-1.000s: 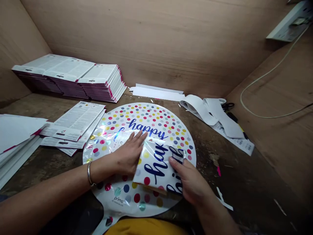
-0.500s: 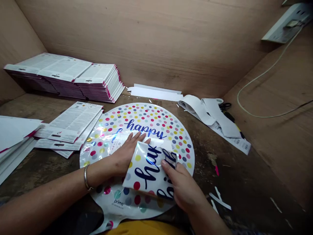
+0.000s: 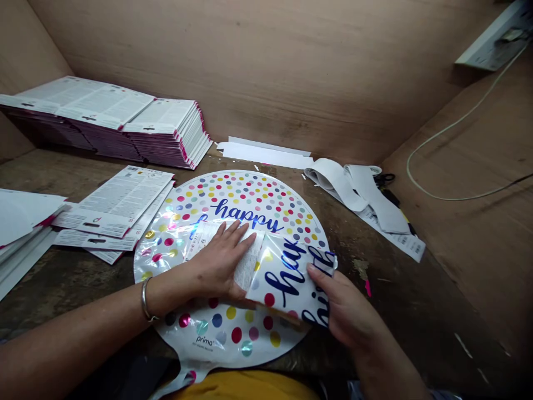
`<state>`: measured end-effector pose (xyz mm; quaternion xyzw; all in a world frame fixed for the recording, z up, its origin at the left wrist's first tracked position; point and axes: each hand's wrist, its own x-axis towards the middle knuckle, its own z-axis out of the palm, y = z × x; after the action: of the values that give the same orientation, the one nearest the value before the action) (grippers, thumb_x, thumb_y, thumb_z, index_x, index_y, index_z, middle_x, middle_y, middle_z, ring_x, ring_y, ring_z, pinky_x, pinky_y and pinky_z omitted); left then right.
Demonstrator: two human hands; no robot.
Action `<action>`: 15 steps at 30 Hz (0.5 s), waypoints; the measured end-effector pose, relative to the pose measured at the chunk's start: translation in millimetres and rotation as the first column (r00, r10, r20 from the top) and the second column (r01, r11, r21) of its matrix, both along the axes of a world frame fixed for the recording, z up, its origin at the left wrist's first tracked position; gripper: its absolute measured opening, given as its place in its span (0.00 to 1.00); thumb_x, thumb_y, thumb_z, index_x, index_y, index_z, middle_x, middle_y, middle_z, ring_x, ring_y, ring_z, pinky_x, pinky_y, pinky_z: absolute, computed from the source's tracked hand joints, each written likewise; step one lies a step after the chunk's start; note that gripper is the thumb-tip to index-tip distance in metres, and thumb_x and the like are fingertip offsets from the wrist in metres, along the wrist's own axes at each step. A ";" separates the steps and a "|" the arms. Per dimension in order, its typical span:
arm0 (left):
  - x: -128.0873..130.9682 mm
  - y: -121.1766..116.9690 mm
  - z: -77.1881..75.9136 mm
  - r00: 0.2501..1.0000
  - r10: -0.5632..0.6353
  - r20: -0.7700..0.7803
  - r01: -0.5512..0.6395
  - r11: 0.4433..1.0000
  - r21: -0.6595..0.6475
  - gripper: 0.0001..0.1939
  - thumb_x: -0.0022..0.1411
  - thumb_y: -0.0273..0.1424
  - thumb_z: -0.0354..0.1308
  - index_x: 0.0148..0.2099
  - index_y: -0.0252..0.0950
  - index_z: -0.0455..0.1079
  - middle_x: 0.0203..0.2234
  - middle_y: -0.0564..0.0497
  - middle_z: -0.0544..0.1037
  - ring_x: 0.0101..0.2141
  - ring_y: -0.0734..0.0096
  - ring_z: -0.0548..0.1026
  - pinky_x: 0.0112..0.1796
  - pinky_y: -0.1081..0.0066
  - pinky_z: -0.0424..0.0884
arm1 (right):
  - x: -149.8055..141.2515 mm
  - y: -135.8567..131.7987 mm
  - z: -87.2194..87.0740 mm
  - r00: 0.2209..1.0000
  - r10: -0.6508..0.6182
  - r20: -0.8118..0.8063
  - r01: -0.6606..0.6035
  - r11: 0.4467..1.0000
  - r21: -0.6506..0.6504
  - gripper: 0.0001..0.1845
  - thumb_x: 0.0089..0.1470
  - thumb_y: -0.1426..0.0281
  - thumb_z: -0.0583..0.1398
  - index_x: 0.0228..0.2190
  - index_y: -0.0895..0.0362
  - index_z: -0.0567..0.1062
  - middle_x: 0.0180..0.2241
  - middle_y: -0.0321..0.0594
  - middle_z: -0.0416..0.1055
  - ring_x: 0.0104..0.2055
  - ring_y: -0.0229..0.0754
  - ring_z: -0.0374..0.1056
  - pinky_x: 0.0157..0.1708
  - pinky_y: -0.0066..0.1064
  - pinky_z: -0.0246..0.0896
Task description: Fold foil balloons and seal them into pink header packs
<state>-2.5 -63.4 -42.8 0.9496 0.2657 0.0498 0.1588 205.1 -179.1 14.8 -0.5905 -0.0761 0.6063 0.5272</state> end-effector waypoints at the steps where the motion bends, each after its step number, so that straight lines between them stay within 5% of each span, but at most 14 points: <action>1: -0.1 -0.1 0.7 1.000 -0.004 -0.006 0.004 1.000 0.004 0.58 0.41 0.57 0.60 0.66 0.33 0.41 0.64 0.32 0.43 0.63 0.40 0.40 0.59 0.44 0.36 | -7.8 -1.4 -2.4 1.000 0.016 -0.014 -0.015 1.000 0.020 0.26 0.48 0.71 0.64 0.50 0.60 0.68 0.38 0.47 0.77 0.39 0.52 0.74 0.39 0.44 0.72; 8: -0.8 -1.7 5.3 1.000 -0.005 -0.021 0.005 1.000 0.028 0.42 0.52 0.38 0.57 0.65 0.30 0.45 0.64 0.33 0.45 0.63 0.43 0.40 0.59 0.46 0.39 | -21.5 1.1 -4.3 0.998 -0.012 -0.060 0.015 0.998 0.058 0.24 0.49 0.71 0.63 0.49 0.59 0.68 0.42 0.45 0.76 0.44 0.48 0.72 0.47 0.42 0.67; 15: -3.6 0.2 3.3 0.999 -0.011 0.045 0.013 0.999 -0.043 0.53 0.47 0.53 0.58 0.67 0.34 0.41 0.65 0.33 0.42 0.63 0.41 0.40 0.59 0.45 0.38 | -20.3 23.5 -21.1 0.981 0.188 0.059 -0.192 0.977 0.094 0.17 0.49 0.67 0.64 0.42 0.57 0.74 0.37 0.42 0.78 0.42 0.48 0.73 0.48 0.43 0.66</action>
<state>-6.1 -63.3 -39.5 0.9462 0.2574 0.0641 0.1855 184.8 -155.6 -6.3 -0.5684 -0.1752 0.6346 0.4934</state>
